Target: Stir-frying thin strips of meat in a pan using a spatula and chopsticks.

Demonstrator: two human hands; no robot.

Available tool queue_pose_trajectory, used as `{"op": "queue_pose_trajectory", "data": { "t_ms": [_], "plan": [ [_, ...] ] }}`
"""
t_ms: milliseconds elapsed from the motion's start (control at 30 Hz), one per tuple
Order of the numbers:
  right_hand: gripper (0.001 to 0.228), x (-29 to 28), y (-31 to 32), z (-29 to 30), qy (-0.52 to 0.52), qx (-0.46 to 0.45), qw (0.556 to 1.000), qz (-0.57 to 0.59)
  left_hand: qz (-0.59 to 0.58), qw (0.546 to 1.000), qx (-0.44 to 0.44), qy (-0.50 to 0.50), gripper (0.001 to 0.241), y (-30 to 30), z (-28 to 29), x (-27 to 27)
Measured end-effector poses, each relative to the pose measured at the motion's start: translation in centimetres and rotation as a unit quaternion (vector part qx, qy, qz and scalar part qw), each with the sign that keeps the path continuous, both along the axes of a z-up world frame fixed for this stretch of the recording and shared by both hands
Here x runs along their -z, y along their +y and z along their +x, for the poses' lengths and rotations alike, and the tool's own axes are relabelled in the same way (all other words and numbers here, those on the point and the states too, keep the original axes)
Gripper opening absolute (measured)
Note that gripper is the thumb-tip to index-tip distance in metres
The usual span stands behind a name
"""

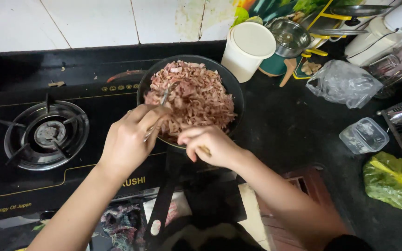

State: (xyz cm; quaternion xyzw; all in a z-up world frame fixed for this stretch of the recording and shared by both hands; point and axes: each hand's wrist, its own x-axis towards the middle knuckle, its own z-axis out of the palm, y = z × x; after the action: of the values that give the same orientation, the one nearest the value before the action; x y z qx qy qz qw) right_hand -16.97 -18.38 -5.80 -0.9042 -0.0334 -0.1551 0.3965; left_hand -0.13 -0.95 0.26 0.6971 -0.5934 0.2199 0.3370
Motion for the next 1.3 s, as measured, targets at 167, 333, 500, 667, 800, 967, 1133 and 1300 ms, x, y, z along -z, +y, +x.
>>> {"op": "queue_pose_trajectory", "data": {
  "t_ms": [167,333,500,667,800,967,1133,1300],
  "plan": [
    [0.032,-1.0,-1.5,-0.6,0.045,0.044,0.998,-0.011,0.013,1.0,0.002,0.014,0.009,0.6,0.0,0.1],
    [0.037,-0.2,-0.8,0.8,-0.02,0.033,0.999,0.032,0.025,1.0,-0.006,0.016,0.008,0.1,-0.1,0.6],
    [0.03,-7.0,-0.4,-3.7,-0.014,0.067,0.997,0.048,0.038,0.999,-0.015,0.014,0.009,0.3,1.3,1.2],
    [0.026,-8.7,-5.1,-5.8,-0.075,0.228,0.966,0.093,0.054,0.992,-0.075,-0.085,0.014,-2.5,4.4,3.4],
    [0.019,-6.8,-9.8,-5.8,-0.025,0.41,0.895,0.173,0.081,0.992,-0.062,-0.078,0.019,-5.7,6.3,4.8],
    [0.019,-6.1,-12.6,-6.2,-0.023,0.479,0.836,0.267,0.044,0.995,-0.087,0.029,0.028,-9.1,8.8,3.4],
    [0.015,-4.1,-14.9,-4.1,-0.048,0.471,0.791,0.386,0.026,0.977,-0.006,0.209,0.028,-9.7,9.4,2.0],
    [0.015,-0.4,-15.4,-0.9,-0.091,0.395,0.771,0.492,0.016,0.926,0.043,0.373,0.031,-9.7,8.1,3.2]
  ]
}}
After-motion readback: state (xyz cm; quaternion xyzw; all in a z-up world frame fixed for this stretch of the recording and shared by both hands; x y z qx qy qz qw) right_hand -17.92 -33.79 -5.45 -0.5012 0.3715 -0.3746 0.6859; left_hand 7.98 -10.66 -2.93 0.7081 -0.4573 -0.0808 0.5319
